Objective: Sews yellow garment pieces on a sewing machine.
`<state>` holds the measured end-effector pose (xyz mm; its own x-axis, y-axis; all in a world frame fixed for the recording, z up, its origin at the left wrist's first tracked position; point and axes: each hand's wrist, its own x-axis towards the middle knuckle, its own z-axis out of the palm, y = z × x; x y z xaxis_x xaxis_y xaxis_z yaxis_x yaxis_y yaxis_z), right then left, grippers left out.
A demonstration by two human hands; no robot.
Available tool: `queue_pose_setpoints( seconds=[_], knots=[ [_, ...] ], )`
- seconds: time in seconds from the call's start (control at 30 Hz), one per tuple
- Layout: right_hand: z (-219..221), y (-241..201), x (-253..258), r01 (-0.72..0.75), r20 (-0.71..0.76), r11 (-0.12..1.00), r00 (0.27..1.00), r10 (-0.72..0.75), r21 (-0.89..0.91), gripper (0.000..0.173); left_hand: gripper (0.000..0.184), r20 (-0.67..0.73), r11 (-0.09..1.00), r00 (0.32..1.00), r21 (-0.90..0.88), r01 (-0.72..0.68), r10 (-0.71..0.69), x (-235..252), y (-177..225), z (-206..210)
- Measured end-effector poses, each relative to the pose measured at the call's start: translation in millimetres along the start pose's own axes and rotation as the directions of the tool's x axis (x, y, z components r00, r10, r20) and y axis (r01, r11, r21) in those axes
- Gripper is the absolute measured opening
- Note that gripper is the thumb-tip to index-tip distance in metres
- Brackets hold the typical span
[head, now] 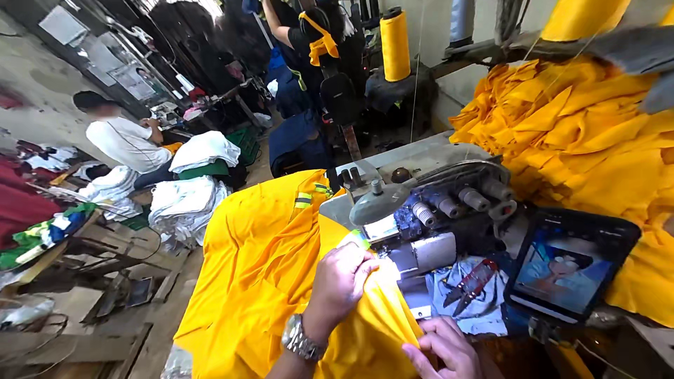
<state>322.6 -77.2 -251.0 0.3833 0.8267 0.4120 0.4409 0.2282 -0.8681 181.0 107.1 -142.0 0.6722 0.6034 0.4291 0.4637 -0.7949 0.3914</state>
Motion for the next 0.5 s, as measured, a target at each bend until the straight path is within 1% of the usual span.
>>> queue_pose_setpoints(
  seconds=[0.07, 0.2, 0.27, 0.33, 0.37, 0.43, 0.47, 0.5],
  knots=[
    [-0.7, -0.5, 1.3, 0.011, -0.008, 0.999, 1.0, -0.01, 0.048, 0.03, 0.022, 0.047, 0.998, 0.998, -0.03, 0.05, -0.048, 2.0, -0.5, -1.0],
    [-3.8, -5.2, -2.2, -0.044, -0.004, 0.984, 0.999, 0.045, 0.176, 0.025, 0.022, 0.087, 0.998, 0.994, -0.002, 0.07, -0.07, 0.5, 2.0, -3.2],
    [-4.4, -5.1, -5.8, -0.09, -0.008, 0.964, 0.995, 0.095, 0.252, 0.023, 0.02, 0.082, 0.996, 0.992, 0.001, 0.094, -0.093, -1.4, 4.5, -3.6],
    [-4.3, -6.8, -8.2, -0.179, 0.007, 0.927, 0.982, 0.187, 0.331, 0.019, 0.017, 0.048, 0.997, 0.996, 0.009, 0.081, -0.081, -2.0, 5.3, -1.8],
    [-4.1, -8.5, -8.1, -0.238, 0.029, 0.903, 0.969, 0.244, 0.359, 0.02, 0.017, 0.031, 0.998, 0.998, 0.036, 0.048, -0.049, -2.5, 5.3, -0.4],
    [-6.1, -9.1, -6.3, -0.34, 0.112, 0.865, 0.94, 0.322, 0.37, 0.029, 0.021, 0.0, 0.985, 0.999, 0.17, -0.037, 0.038, -7.9, 9.3, 1.7],
    [-8.4, -7.5, -5.3, -0.36, 0.149, 0.864, 0.933, 0.328, 0.353, 0.032, 0.024, -0.016, 0.966, 0.998, 0.252, -0.052, 0.058, -13.8, 14.3, 2.6],
    [-11.1, -6.1, -4.2, -0.348, 0.165, 0.873, 0.937, 0.309, 0.342, 0.03, 0.028, -0.026, 0.943, 0.998, 0.331, -0.046, 0.058, -22.1, 21.2, 3.3]
  ],
)
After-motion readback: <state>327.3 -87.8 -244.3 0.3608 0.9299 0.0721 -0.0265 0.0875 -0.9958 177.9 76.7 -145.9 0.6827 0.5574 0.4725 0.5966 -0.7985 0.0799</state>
